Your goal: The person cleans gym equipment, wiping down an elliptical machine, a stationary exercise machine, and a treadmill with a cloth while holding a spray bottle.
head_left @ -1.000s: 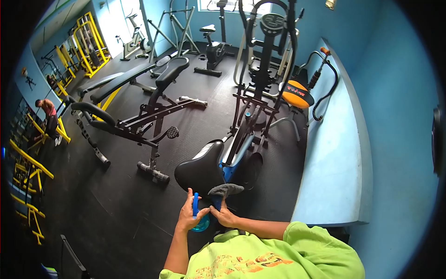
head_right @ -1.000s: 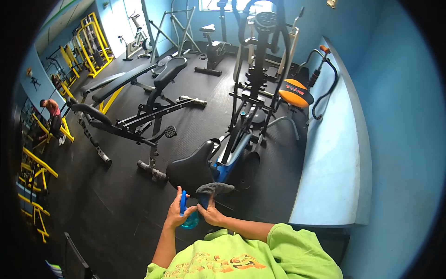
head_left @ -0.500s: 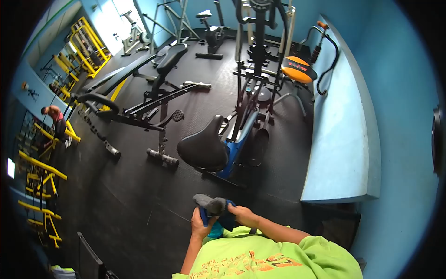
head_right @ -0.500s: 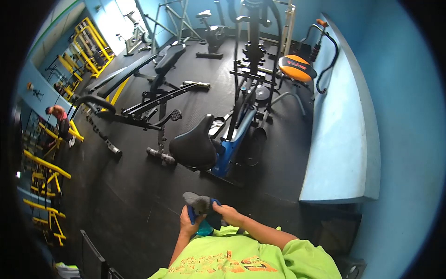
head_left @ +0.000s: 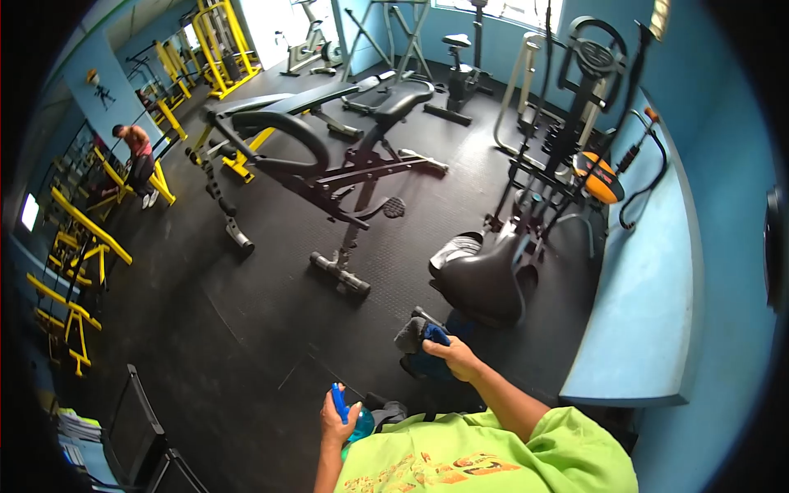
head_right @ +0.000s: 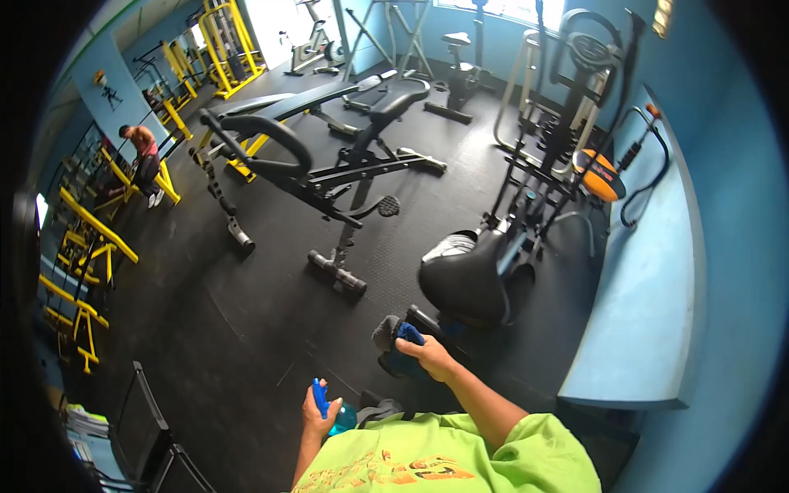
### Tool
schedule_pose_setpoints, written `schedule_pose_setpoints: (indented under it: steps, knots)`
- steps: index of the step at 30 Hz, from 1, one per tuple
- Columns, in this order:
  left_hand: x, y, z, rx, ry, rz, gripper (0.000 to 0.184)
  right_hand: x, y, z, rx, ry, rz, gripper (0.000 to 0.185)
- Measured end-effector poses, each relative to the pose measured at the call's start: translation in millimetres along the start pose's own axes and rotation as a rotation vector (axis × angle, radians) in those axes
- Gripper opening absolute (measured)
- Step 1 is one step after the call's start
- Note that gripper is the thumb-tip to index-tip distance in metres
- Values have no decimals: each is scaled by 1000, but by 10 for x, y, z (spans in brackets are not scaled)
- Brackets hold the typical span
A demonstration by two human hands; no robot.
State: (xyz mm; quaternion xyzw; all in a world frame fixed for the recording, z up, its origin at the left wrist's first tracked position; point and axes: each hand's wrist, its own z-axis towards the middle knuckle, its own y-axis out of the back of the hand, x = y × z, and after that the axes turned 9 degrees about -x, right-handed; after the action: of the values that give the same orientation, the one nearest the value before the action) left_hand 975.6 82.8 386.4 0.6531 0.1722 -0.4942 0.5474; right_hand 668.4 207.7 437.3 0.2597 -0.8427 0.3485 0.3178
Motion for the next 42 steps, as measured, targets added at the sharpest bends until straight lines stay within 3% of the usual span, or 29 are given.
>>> schedule_pose_setpoints:
  steps: [4, 7, 10, 14, 18, 21, 26, 28, 30, 31, 32, 34, 36, 38, 39, 40, 42]
  knots:
    - [198, 603, 407, -11, 63, -8, 61, 47, -861, 499, -1, 159, -173, 41]
    - [338, 935, 778, 73, 41, 35, 59, 74, -1153, 723, -46, 147, -218, 43]
    - [414, 1040, 1252, 139, 9, 12, 57, 66, -1206, 877, -120, 227, -164, 46]
    - [458, 918, 1864, 200, -45, 7, 57, 88, -1054, 1242, -447, 162, -265, 39]
    - [427, 628, 2443, 200, -53, -5, 56, 287, -1011, 1768, -537, 114, -187, 36]
    - [142, 551, 2889, 221, 58, -64, 57, 497, -1074, 2402, -473, 116, -202, 34]
    - [-48, 549, 3717, 291, -30, -60, 56, 1222, -1619, 3157, -311, 203, -391, 34]
    - [-151, 521, 4027, 265, -87, 9, 54, 1420, -1745, 3377, -277, 143, -456, 40]
    - [-87, 457, 4259, 260, -85, 10, 57, 1721, -1962, 3413, -309, 346, -591, 50]
    - [-63, 431, 4368, 272, -118, -7, 57, 1781, -1945, 3518, -225, 203, -622, 56]
    - [-30, 416, 4466, 290, -150, -22, 56, 1268, -1667, 3984, -237, 411, -646, 47]
    - [35, 380, 4699, 383, -103, -37, 56, 1034, -1456, 4188, 15, 91, 61, 35]
    - [92, 304, 4946, 524, -19, -25, 55, 913, -1537, 4145, -77, 141, 196, 31]
    - [155, 184, 5192, 583, -164, -29, 54, 1142, -1348, 4132, -182, 248, 361, 24]
    - [125, 107, 5314, 600, -241, -48, 45, 1254, -1385, 4057, -219, 233, 406, 22]
    - [405, -23, 5435, 709, -392, 47, 43, 1311, -1380, 4028, -381, 275, 146, 23]
    - [180, -195, 5557, 698, -536, -102, 38, 1433, -1289, 3985, -603, 182, -147, 29]
